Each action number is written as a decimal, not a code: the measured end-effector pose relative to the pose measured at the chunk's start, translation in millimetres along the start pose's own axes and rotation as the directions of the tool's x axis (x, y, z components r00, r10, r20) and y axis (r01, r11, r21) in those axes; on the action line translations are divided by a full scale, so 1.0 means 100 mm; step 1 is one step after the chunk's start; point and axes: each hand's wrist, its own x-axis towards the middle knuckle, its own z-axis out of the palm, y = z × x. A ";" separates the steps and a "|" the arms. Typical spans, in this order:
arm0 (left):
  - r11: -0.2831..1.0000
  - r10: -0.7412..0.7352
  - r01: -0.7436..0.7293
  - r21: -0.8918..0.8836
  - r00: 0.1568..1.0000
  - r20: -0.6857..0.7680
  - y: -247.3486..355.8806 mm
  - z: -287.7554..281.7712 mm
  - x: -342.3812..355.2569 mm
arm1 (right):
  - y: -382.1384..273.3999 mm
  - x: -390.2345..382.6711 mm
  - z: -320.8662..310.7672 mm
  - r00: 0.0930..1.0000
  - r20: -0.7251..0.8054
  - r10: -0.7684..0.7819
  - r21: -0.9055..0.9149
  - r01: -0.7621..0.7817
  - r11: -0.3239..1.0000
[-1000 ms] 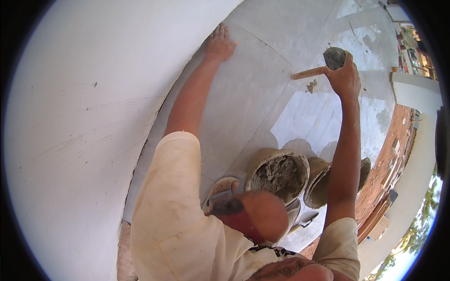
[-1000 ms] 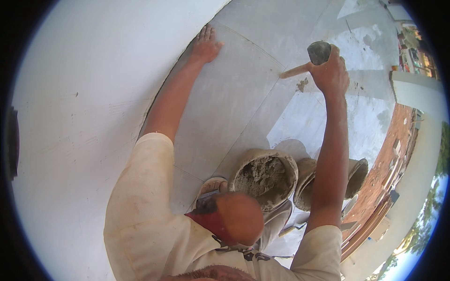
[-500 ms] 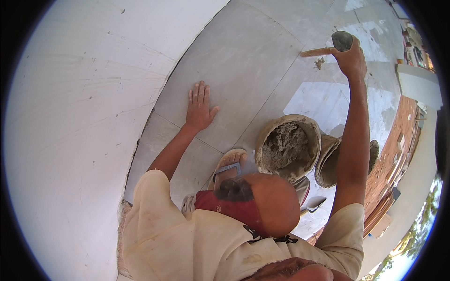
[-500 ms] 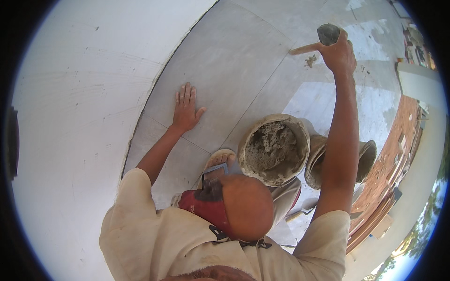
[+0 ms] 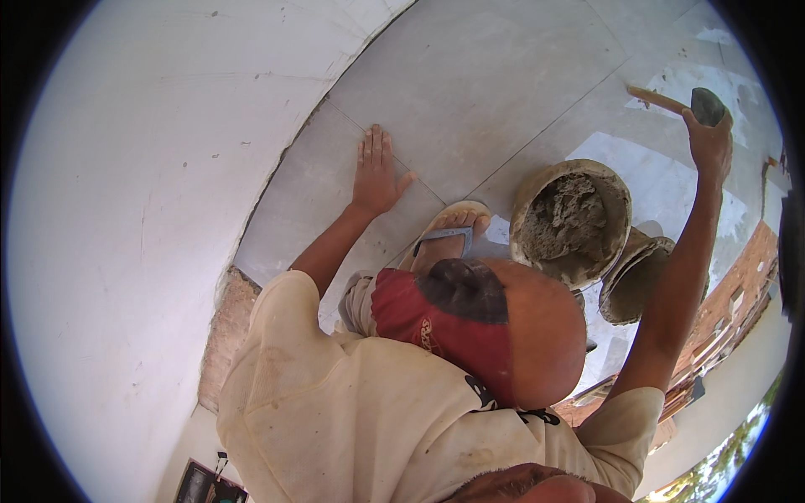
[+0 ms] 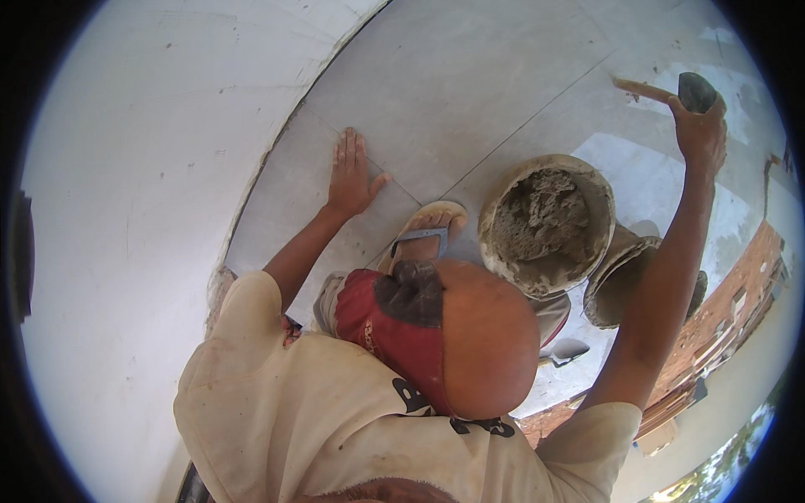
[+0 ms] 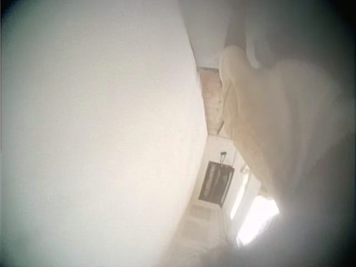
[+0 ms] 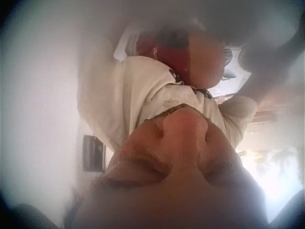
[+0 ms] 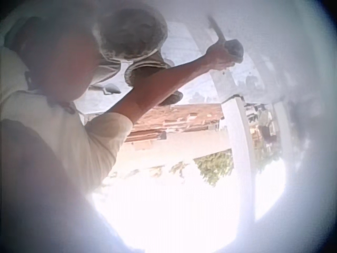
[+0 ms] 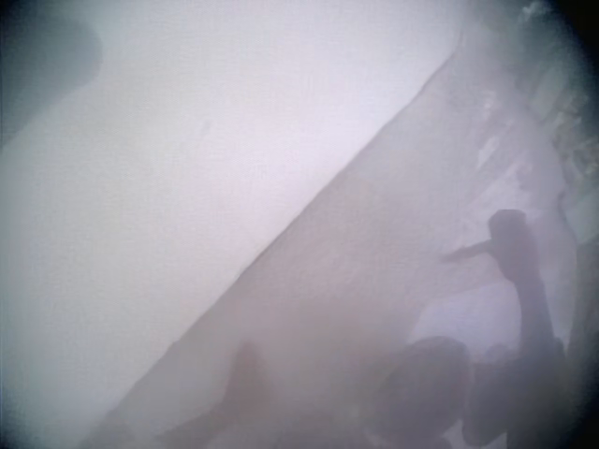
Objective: The person spreads cement on a floor section using a trowel, places a large ceramic tile, and secures it by tapping with a rubber mallet. They wipe the tile surface with a cloth and continue tapping to ensure it is level.
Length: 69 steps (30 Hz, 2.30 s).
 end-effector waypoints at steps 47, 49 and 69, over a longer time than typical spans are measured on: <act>0.969 -0.244 0.245 0.017 0.958 0.153 0.02 -0.23 0.42 | -1.58 -1.95 -0.92 0.826 0.158 -0.542 0.528 0.393 0.753; 0.979 -0.201 0.203 -0.001 0.974 0.100 -0.01 -0.19 0.60 | -1.43 -1.83 -0.91 0.872 0.151 -0.466 0.517 0.332 0.789; 0.996 -0.048 0.065 0.068 0.972 -0.228 0.27 -0.06 2.76 | -1.27 -0.89 -0.17 0.989 0.075 -0.124 0.754 0.025 0.656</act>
